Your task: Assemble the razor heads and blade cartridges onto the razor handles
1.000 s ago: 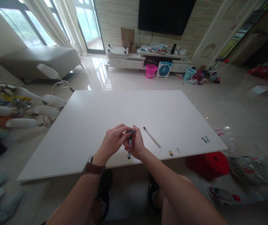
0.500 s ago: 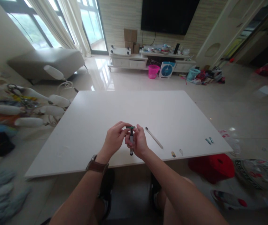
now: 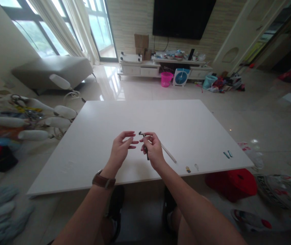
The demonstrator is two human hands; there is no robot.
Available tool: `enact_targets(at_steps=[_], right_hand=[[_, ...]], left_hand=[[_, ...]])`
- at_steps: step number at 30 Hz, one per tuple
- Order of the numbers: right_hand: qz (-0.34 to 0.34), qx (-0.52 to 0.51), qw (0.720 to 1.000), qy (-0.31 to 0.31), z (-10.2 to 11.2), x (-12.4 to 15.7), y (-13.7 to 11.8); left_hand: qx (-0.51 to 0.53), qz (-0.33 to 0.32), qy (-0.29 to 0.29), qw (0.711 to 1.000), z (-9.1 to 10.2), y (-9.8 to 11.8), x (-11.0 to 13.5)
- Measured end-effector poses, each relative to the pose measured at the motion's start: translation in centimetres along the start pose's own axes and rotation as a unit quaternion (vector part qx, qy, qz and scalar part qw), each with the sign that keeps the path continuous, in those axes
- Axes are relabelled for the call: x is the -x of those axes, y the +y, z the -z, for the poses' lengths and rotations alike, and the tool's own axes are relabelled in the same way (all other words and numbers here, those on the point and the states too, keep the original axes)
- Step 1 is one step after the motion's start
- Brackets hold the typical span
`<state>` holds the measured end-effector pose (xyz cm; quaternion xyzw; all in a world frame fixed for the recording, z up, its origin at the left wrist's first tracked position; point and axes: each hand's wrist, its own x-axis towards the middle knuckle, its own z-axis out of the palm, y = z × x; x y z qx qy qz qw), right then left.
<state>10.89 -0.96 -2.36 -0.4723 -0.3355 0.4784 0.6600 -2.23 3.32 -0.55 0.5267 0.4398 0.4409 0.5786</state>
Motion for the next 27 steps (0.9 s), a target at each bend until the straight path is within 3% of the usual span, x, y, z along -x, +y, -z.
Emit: enact_targets(at_steps=[5, 11, 27], right_hand=[[0.057, 0.084, 0.995, -0.022, 0.09, 0.38, -0.2], [0.042, 0.102, 0.993, -0.039, 0.22, 0.52, 0.05], [0.013, 0.102, 0.992, -0.068, 0.07, 0.63, -0.13]], left_hand=[[0.106, 0.06, -0.008, 0.993, -0.01, 0.0, -0.1], [0.177, 0.099, -0.012, 0.979, -0.08, 0.5, -0.02], [0.155, 0.094, -0.007, 0.983, 0.19, 0.6, 0.16]])
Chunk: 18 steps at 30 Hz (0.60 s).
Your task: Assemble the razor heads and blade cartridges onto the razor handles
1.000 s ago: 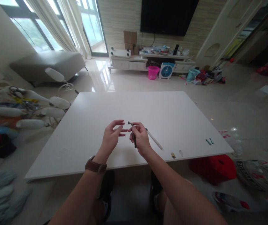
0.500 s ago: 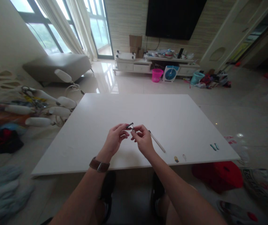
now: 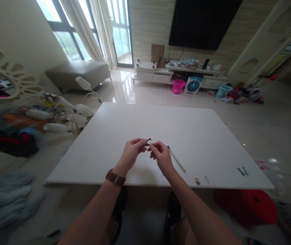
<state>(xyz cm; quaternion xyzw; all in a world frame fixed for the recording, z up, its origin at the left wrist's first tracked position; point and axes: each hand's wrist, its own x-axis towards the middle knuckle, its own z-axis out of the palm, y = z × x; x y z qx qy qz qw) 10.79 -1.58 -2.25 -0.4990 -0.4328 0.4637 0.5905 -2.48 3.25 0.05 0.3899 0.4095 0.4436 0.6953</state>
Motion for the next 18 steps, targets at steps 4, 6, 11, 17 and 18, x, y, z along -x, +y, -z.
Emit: enact_targets(at_steps=[4, 6, 11, 17, 18], right_hand=[[-0.001, -0.003, 1.0, 0.001, 0.01, -0.02, 0.08], [-0.003, -0.004, 1.0, 0.002, -0.02, -0.03, 0.06], [-0.006, -0.01, 1.0, 0.004, -0.15, -0.1, 0.13], [0.019, -0.013, 1.0, -0.008, -0.3, 0.24, 0.28], [0.019, -0.014, 1.0, -0.011, -0.32, 0.38, 0.29]], left_hand=[[-0.007, -0.007, 0.006, 1.0, 0.1, -0.13, -0.07], [-0.006, -0.008, 0.005, 1.0, 0.12, -0.2, -0.11], [0.004, -0.005, 0.001, 1.0, 0.04, -0.2, -0.06], [0.023, -0.021, 0.011, 0.999, 0.01, -0.14, 0.36], [0.027, -0.026, 0.014, 0.999, 0.07, -0.2, 0.4]])
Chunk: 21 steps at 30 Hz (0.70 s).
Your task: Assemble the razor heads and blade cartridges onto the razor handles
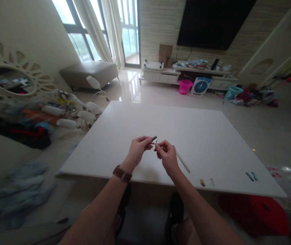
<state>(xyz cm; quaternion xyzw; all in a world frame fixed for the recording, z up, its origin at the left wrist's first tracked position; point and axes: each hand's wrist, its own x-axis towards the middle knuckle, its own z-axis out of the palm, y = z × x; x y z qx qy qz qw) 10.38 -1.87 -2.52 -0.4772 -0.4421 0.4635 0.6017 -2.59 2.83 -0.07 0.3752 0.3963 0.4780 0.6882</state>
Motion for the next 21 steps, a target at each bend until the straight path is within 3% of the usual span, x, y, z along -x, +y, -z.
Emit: enact_targets(at_steps=[8, 15, 21], right_hand=[[-0.029, -0.012, 1.0, 0.002, 0.0, 0.2, 0.4], [-0.049, -0.001, 0.999, 0.011, 0.3, -0.9, 1.3], [-0.051, 0.03, 0.998, 0.024, 0.1, -0.2, -0.1]], left_hand=[[0.035, -0.013, 0.057, 0.998, 0.7, -0.4, -0.6], [0.058, -0.013, 0.073, 0.996, 0.8, -0.2, -1.6], [0.118, 0.021, 0.09, 0.989, 0.1, -0.4, -1.6]])
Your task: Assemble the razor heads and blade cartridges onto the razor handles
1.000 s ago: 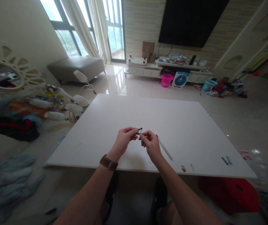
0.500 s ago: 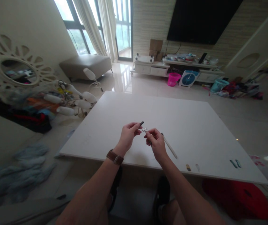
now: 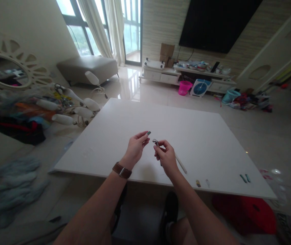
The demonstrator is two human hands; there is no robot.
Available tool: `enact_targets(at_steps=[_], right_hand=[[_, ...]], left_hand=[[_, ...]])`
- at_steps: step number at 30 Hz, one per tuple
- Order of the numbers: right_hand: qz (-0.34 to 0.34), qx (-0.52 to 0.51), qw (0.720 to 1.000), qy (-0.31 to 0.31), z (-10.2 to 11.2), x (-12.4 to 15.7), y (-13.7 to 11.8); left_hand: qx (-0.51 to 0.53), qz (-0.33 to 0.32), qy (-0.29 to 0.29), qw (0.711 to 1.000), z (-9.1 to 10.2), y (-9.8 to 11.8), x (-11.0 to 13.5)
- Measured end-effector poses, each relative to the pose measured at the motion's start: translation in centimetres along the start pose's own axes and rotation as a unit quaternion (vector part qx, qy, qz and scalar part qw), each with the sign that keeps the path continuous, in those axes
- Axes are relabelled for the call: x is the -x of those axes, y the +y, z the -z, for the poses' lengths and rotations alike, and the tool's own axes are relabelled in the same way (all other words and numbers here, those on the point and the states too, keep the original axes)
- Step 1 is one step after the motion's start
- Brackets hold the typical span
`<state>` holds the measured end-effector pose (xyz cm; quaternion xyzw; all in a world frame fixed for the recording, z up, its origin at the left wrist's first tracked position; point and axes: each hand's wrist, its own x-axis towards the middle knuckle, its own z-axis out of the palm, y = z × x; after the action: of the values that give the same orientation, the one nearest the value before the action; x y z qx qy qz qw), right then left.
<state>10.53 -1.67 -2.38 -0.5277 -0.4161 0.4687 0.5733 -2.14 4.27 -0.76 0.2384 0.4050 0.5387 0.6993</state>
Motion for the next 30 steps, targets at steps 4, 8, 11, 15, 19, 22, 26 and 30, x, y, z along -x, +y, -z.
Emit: enact_targets(at_steps=[4, 8, 11, 15, 19, 22, 26, 30], right_hand=[[0.029, 0.04, 0.999, 0.022, 1.3, 0.5, -0.9], [0.039, 0.09, 0.992, 0.077, 4.7, 0.0, -0.6], [0.025, 0.133, 0.983, 0.126, 8.3, -0.8, 0.6], [-0.005, 0.198, 0.96, 0.198, 13.8, -2.0, 2.8], [-0.043, 0.256, 0.933, 0.248, 18.4, -3.0, 4.8], [-0.061, 0.308, 0.913, 0.262, 21.1, -3.7, 5.8], [-0.073, 0.401, 0.867, 0.287, 24.0, -3.7, 6.7], [-0.089, 0.476, 0.83, 0.275, 25.2, -3.2, 7.7]], left_hand=[[0.014, 0.024, -0.004, 1.0, -0.1, -0.5, 0.8], [-0.005, 0.028, -0.02, 0.999, 0.3, -1.1, 1.8], [-0.012, 0.046, -0.023, 0.999, 0.4, -1.3, 2.7], [-0.02, 0.062, -0.033, 0.997, 0.6, -0.8, 3.2], [-0.035, 0.054, -0.039, 0.997, 0.7, 0.4, 2.6], [-0.06, 0.035, -0.057, 0.996, 0.5, 1.3, 1.9], [-0.088, 0.04, -0.064, 0.993, 0.6, 1.6, 1.0], [-0.109, 0.047, -0.061, 0.991, 0.9, 1.3, 0.3]])
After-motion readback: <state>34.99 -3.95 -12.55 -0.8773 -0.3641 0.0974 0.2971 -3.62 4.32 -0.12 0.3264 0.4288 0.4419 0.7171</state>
